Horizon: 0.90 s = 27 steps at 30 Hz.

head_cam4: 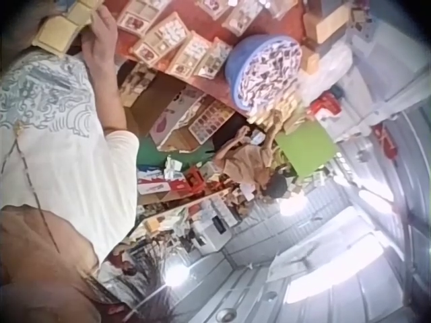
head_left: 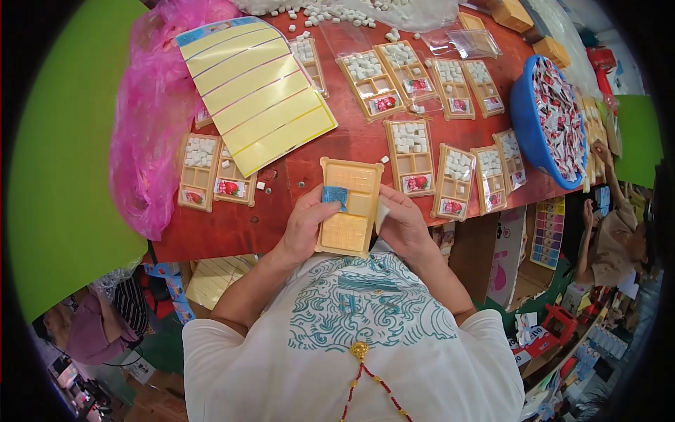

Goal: Packaging small white components into labeled plastic bags and applying stickers.

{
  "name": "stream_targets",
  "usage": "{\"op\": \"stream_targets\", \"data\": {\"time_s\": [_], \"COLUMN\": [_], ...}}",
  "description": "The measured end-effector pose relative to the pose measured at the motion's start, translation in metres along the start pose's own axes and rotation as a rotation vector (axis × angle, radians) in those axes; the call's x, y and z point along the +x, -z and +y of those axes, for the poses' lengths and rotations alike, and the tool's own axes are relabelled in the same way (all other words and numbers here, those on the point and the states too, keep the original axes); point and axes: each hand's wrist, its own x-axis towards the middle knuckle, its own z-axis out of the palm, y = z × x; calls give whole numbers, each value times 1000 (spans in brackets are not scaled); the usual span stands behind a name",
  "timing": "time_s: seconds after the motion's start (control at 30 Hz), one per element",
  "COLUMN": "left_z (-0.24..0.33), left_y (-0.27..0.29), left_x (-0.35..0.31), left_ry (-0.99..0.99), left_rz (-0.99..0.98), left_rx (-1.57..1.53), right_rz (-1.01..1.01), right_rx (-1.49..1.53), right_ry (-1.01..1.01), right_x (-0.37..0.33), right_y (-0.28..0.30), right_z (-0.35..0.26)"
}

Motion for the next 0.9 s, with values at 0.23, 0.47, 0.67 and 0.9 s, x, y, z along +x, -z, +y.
{"op": "stream_targets", "data": {"time_s": [0.23,0.47,0.67,0.9], "left_z": [-7,-7,-8,-16], "left_y": [5,-3,-12,-8], "left_x": [1,1,0,-1], "left_ry": [65,57,44,97], "left_rz": [-3,0,-58,-92], "left_rx": [113,224,193,43], "right_rz": [-16,97,104,154], "right_rx": [-166,-307,-323,-467], "right_ry": [-86,-63,-42,-46], "right_x": [1,1,1,0], "right_y": [14,12,14,17], "right_z": [-16,-24,-26,-38]}}
